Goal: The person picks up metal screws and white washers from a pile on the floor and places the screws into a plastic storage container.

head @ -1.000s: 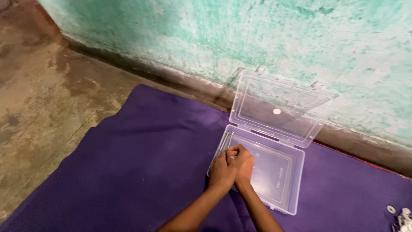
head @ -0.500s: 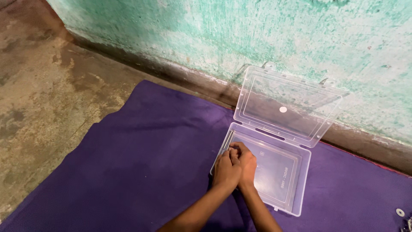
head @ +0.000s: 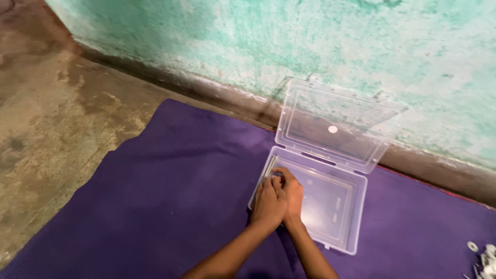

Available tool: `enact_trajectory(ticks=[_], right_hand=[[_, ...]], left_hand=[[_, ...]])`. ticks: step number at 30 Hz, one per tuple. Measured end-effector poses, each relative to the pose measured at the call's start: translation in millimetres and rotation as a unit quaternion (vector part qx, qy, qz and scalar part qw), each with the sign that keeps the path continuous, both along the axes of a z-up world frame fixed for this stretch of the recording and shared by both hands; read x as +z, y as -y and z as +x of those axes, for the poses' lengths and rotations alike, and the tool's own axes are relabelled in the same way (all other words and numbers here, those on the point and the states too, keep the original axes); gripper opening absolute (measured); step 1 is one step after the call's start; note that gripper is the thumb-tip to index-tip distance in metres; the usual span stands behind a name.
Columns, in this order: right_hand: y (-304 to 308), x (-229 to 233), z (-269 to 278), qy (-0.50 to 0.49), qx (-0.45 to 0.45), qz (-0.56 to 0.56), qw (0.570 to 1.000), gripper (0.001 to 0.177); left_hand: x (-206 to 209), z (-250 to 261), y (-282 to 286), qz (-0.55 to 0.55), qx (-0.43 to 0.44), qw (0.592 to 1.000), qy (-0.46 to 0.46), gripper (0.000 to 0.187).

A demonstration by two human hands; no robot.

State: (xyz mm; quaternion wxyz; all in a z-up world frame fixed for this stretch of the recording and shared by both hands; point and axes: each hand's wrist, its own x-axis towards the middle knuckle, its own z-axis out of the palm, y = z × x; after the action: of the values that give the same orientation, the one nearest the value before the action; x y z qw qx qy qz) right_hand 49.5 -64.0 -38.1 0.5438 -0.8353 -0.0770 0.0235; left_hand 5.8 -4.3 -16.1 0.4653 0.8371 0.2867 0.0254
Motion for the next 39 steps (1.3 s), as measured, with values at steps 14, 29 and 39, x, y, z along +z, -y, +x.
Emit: enact_trajectory(ticks=[14, 29, 39], right_hand=[[139, 102, -14, 0.034, -0.144, 0.071, 0.986, 0.014], [360, 63, -90, -0.074, -0.369, -0.021, 0.926, 0.020], [410, 41, -116, -0.118, -0.485, 0.011, 0.867, 0.023]], left_hand=[[78, 29, 117, 0.075, -0.157, 0.943, 0.283, 0.012], [41, -11, 328, -0.020, -0.416, 0.881, 0.227, 0.013], [31, -22, 385, -0.102, -0.466, 0.870, 0.124, 0.020]])
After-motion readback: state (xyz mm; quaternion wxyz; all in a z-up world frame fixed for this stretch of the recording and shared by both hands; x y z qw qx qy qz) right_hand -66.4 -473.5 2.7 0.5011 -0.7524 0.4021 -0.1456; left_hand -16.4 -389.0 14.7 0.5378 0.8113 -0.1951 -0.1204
